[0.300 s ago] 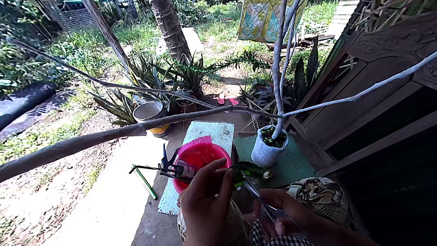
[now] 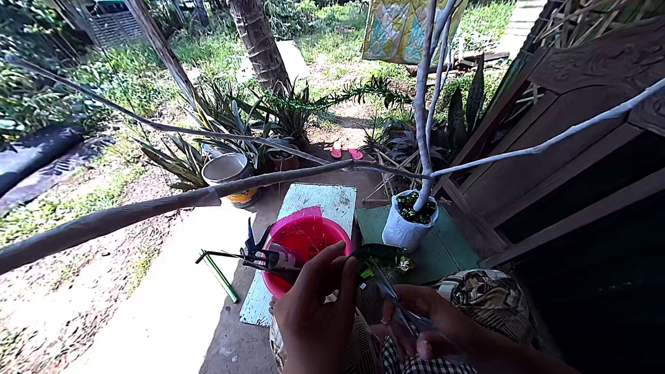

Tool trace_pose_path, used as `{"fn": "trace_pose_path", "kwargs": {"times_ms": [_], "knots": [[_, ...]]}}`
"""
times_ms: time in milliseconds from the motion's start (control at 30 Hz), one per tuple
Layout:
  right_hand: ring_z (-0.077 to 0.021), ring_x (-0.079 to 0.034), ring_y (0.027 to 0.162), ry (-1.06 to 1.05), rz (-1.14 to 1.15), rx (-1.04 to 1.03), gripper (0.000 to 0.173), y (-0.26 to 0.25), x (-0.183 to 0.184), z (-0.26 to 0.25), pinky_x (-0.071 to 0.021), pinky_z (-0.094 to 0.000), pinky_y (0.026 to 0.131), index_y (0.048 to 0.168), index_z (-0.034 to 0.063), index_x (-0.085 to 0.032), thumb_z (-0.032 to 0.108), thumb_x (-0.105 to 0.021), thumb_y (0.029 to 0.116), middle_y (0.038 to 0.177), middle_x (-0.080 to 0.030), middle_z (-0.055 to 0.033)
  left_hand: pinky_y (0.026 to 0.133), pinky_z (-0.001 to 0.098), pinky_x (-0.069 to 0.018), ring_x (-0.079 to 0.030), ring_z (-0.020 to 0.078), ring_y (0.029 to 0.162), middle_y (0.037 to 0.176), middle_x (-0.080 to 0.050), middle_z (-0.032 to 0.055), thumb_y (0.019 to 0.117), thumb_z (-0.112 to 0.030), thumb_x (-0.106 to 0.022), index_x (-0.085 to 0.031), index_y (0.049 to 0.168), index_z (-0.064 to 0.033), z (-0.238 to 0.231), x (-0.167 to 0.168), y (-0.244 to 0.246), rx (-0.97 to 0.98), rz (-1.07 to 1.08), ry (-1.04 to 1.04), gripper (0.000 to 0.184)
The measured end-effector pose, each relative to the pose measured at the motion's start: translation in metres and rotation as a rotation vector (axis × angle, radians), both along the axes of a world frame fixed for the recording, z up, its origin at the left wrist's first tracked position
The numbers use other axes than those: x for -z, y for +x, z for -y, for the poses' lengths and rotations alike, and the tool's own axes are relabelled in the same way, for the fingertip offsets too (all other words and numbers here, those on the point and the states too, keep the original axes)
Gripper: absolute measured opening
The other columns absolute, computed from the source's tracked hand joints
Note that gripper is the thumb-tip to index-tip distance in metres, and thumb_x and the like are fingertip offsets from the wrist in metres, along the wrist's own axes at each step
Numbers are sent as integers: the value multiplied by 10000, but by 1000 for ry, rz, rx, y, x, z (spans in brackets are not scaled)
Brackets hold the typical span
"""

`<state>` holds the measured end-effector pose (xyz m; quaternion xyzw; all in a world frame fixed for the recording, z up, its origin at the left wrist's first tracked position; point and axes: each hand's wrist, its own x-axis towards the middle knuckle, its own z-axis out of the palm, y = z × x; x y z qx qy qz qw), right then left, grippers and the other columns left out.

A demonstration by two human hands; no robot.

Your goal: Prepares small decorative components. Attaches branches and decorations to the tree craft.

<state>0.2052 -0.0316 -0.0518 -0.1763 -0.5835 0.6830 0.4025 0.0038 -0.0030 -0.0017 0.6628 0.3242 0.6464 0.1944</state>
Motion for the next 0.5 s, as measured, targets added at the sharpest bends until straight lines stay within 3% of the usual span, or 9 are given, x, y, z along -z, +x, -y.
{"fn": "trace_pose_path", "kwargs": {"times_ms": [200, 500], "knots": [[-1, -650, 698, 64, 113, 40, 465, 0, -3, 1, -557, -177, 648, 1123, 118, -594, 472, -771, 879, 784, -650, 75, 767, 149, -600, -721, -1, 821, 942, -769, 72, 940, -49, -711, -686, 1112, 82, 4, 2, 3, -163, -122, 118, 217], [10, -641, 678, 88, 135, 95, 442, -2, -7, 3, -549, -168, 630, 1090, 120, -599, 478, -758, 886, 770, -645, 82, 782, 153, -596, -729, 16, 834, 953, -769, 87, 945, -57, -712, -692, 1103, 63, 5, 3, 5, -183, -168, 157, 200]]}}
